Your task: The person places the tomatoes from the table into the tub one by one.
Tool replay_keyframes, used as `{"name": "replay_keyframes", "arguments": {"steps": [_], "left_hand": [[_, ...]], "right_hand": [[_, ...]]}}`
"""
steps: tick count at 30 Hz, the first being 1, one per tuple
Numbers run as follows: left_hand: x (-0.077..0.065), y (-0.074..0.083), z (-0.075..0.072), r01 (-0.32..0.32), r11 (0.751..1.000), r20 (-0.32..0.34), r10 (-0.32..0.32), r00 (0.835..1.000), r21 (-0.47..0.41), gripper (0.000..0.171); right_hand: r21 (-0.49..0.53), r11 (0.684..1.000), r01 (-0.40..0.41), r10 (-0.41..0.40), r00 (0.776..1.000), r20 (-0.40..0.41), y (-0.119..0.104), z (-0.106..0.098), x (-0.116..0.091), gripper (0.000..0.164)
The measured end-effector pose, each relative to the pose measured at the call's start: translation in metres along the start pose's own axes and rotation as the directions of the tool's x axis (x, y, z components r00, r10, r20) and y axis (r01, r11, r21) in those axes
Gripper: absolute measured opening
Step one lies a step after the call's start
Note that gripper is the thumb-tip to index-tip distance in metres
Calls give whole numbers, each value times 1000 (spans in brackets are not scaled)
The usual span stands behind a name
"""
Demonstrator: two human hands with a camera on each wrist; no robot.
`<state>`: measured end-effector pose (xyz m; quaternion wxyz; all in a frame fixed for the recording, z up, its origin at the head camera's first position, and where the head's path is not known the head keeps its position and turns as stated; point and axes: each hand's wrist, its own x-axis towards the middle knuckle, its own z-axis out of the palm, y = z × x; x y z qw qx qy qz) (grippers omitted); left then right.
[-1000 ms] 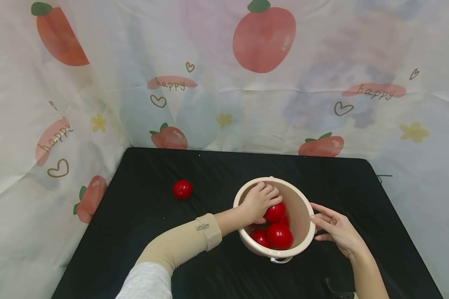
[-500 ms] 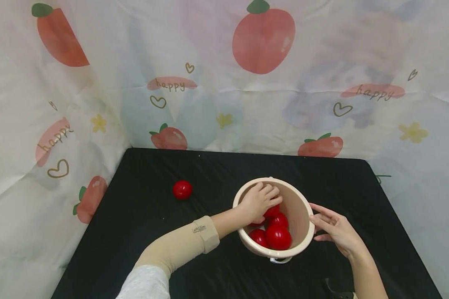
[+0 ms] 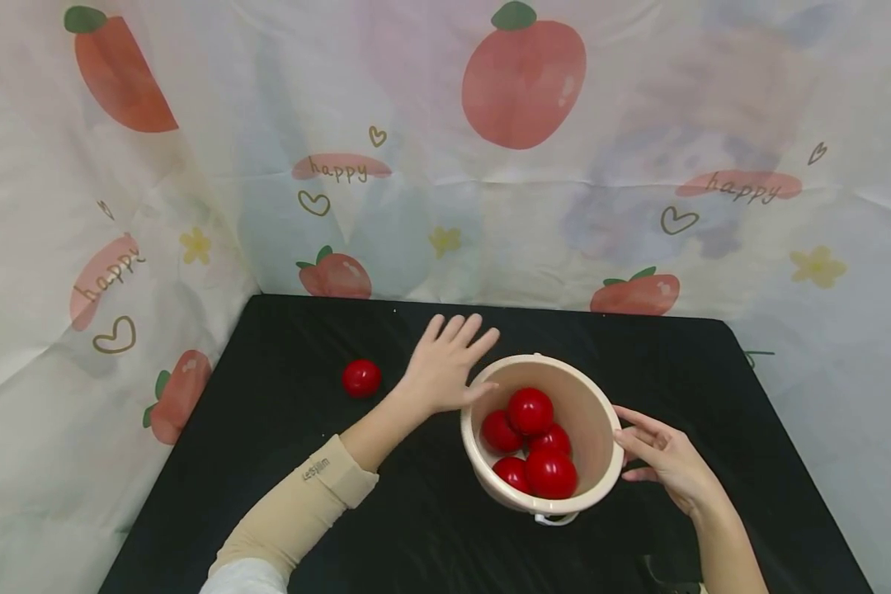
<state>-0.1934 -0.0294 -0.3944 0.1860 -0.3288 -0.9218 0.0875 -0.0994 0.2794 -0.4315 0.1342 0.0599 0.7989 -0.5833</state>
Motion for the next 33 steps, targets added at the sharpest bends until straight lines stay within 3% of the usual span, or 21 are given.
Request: {"name": "replay_keyframes", "arguments": {"steps": [3,5,10,13,17,24,29,33], "left_hand": [[-13,-23,7,115,993,24,-114,993,-41,70],[-22,-36,17,193,978,61,-188,980,-79,72],[-48,-65,52,373,921,163,-353,921,-112,80],[-65,-77,74,446,888,214,-418,883,-108,86],[-83,-84,97,513,849,263,-469,843,-130,90],[-104,-89,120,595,787,323,-527,786,-163,91],[-114,-91,133,620,770,364,-539,759,-154,91],[-118,-90,140,628,761,376,-541,752,-161,90]], "right_hand": [[-5,1000,1,-1,1000,-1,0,0,0,64],[-4,1000,1,-1,1000,-2,0,0,0,64],[-3,1000,-2,2,1000,-3,-1,0,0,64],[-4,1000,-3,3,1000,-2,0,-1,0,64],[-2,1000,-2,2,1000,2,1,-1,1,63],[-8,1000,9,-9,1000,-2,1,0,1,62],[-8,1000,6,-6,1000,-4,1,1,1,62],[-9,1000,2,-2,1000,-6,1,1,1,62]]}}
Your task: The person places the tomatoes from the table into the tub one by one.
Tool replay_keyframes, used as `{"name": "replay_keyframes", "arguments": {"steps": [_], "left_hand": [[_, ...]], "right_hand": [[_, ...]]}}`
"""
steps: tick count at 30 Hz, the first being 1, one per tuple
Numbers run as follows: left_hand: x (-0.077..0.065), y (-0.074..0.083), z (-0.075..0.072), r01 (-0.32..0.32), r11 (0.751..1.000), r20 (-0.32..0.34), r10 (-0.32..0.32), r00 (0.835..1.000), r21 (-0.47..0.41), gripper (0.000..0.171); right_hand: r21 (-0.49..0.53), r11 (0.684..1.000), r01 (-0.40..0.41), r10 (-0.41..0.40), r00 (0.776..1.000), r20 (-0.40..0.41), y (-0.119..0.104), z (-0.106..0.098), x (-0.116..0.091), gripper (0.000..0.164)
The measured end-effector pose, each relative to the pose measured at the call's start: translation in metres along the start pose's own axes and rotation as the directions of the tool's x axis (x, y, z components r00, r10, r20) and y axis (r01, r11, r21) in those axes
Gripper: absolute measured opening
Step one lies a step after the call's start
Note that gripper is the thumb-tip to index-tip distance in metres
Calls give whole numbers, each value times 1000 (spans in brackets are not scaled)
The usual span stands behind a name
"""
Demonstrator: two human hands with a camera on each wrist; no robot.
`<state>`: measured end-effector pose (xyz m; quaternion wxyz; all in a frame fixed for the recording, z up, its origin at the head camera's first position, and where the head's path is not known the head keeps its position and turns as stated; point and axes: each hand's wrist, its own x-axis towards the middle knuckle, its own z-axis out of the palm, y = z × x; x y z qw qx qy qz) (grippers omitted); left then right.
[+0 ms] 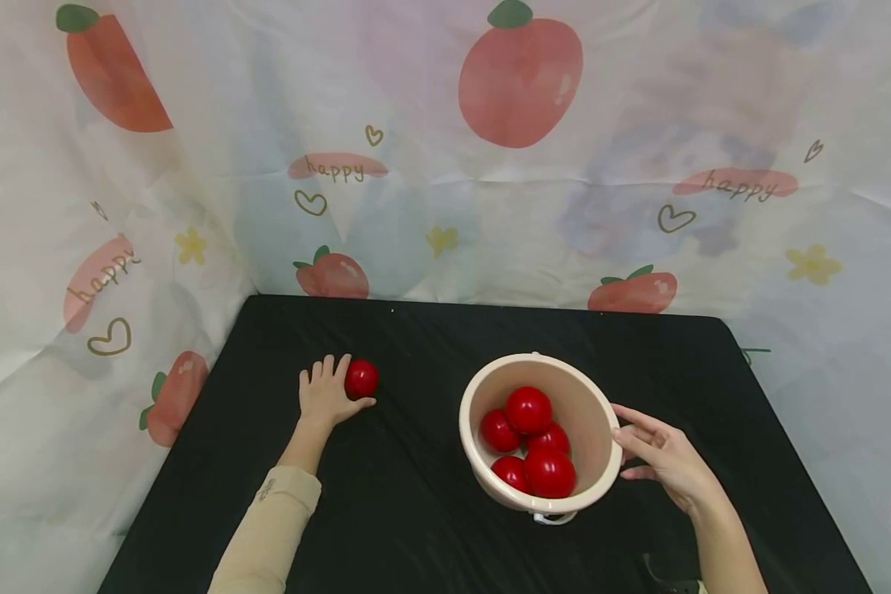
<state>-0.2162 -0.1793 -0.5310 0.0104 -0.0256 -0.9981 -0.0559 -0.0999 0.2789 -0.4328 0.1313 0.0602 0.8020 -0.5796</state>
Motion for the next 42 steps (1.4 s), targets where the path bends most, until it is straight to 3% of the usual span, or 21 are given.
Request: {"name": "replay_keyframes", "arguments": {"steps": [15,20,25,30,35,42], "left_hand": [[0,2,7,28,999,-32,-30,999,-46,80],[3,11,0,22,998,-54,-25,998,-52,79],[9,29,-17,-45,999,-135,41,990,-28,79],[10,58,-49,-141,989,-234,146,961,39,78],[2,88,-84,-226,969,-295,246,923,99,79],[-13,123,-110,-349,926,-375,378,846,145,77]], "right_hand": [[11,1000,3,-3,1000,7,1,0,0,63],[13,1000,1,-1,1000,5,1,0,0,63],[15,1000,-3,3,1000,5,1,0,0,63],[13,1000,-4,4,1000,3,1,-1,0,63],[5,1000,-5,5,1000,-1,1,0,0,63],[18,1000,-10,10,1000,2,1,-1,0,63]]}}
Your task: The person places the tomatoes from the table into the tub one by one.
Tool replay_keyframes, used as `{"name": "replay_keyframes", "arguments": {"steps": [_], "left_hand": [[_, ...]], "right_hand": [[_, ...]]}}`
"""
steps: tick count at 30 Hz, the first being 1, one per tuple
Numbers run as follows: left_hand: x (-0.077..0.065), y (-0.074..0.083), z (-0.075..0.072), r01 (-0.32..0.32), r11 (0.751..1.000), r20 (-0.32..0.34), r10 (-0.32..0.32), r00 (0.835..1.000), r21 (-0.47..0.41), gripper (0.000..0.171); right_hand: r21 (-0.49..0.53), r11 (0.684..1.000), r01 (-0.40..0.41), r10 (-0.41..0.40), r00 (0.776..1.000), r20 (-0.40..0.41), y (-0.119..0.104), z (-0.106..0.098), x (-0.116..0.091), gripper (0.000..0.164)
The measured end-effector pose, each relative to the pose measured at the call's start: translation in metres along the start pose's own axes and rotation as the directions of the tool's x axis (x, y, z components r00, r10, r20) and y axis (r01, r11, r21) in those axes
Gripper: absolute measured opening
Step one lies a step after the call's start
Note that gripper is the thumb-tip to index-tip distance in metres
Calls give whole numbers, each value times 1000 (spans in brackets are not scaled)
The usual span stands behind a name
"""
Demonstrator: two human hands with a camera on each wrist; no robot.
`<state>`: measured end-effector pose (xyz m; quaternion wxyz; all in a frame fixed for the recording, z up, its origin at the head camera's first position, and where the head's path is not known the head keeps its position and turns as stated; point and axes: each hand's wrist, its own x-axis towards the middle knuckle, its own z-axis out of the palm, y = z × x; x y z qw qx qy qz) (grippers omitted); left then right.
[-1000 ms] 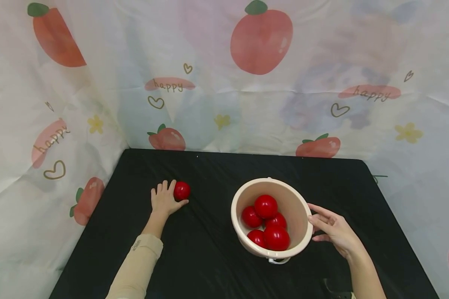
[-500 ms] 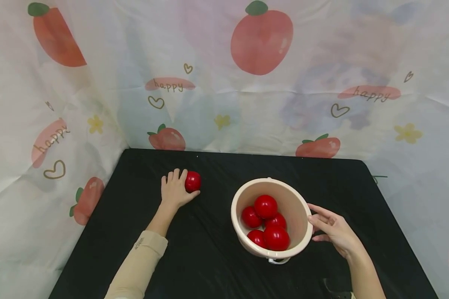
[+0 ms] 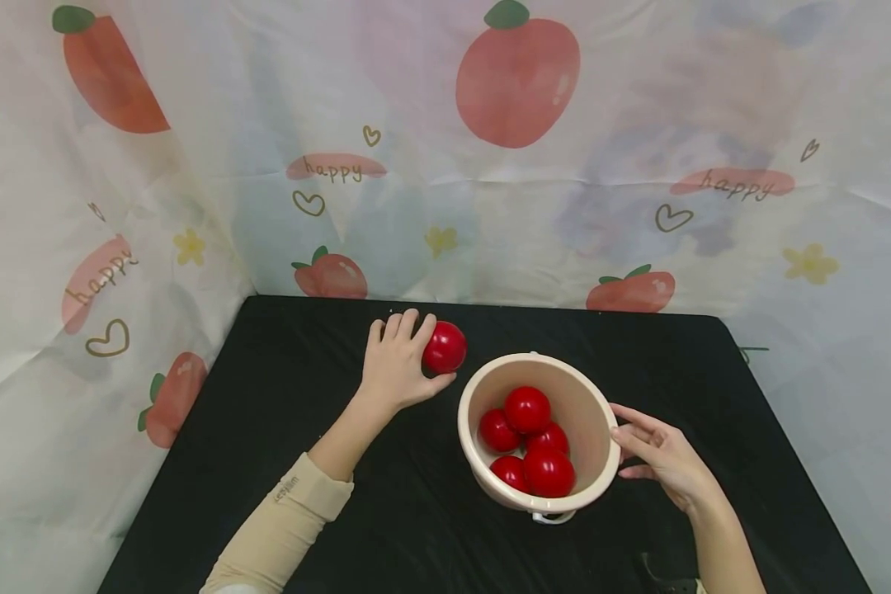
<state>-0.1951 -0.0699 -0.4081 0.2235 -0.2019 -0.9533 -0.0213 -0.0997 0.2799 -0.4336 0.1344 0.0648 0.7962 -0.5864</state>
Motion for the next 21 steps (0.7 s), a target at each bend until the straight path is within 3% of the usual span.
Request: {"name": "replay_keyframes", "arguments": {"steps": [5,9,15,21], "left_hand": [[2,23,-7,-117,993,-61,117,991,-2,72],[2,43,-10,-202,979,-61,201,978,-1,71],[-2,69,-10,-305,951,29,304,952,39,74],[-8,89,-4,-405,912,136,394,909,62,75]], "right_hand": [[21,1000,7,-7,1000,13,-2,0,0,63],[19,1000,6,-6,1000,14,-2,0,-1,63],[9,1000,9,-9,1000,15,0,1,-1,63],[14,1000,12,-12,1000,11,0,1,0,62]]}}
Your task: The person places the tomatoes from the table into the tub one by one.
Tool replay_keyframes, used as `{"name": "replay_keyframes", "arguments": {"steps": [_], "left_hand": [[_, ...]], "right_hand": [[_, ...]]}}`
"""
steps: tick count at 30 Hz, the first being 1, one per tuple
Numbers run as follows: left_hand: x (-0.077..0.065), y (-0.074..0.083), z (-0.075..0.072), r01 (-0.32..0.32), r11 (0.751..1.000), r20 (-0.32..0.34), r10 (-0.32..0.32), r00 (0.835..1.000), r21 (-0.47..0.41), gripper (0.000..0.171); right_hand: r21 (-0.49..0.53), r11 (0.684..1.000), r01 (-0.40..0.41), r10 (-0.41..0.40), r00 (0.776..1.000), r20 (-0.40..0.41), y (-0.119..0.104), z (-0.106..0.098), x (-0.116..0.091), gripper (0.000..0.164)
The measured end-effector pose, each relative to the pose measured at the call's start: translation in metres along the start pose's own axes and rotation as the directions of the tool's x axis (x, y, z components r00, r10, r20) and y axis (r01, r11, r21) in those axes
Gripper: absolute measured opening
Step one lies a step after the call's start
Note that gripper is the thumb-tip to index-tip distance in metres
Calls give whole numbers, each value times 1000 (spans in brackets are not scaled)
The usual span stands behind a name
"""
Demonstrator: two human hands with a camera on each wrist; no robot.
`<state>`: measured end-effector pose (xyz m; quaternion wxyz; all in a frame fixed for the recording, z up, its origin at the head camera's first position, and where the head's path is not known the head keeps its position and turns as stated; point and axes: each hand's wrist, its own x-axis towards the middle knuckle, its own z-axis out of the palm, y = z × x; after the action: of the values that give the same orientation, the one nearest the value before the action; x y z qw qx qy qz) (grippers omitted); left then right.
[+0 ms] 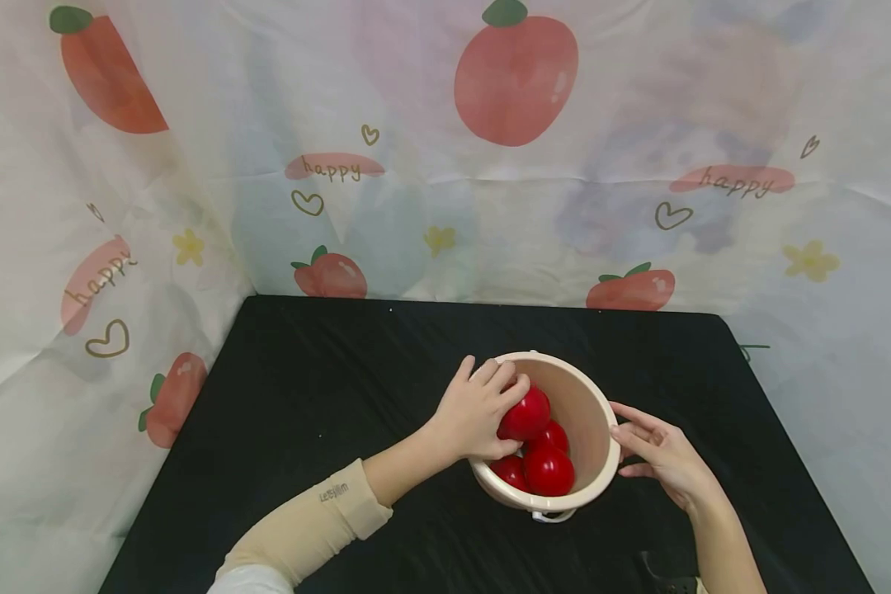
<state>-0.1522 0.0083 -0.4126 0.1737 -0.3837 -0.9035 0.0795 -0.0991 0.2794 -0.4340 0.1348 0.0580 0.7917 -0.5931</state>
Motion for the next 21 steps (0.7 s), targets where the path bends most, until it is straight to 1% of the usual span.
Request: {"name": "replay_keyframes", "arguments": {"steps": [5,10,14,17,21], "left_hand": [[3,11,4,-52,998,103,48,993,43,78],[7,17,5,-108,990,186,89,979,94,78],[10,20,5,-155,979,262,117,958,129,79],[11,22,5,-178,972,316,124,941,150,80],[13,23,4,-196,965,367,122,922,173,81]], "right_hand": [[-2,1000,-1,1,1000,-2,1,0,0,63],[-8,1000,-2,2,1000,-7,1,-1,0,63],[-8,1000,2,-2,1000,-8,1,0,0,63],[-10,1000,2,-2,1000,-6,0,0,-1,64],[-10,1000,2,-2,1000,-4,0,0,-1,64]]}}
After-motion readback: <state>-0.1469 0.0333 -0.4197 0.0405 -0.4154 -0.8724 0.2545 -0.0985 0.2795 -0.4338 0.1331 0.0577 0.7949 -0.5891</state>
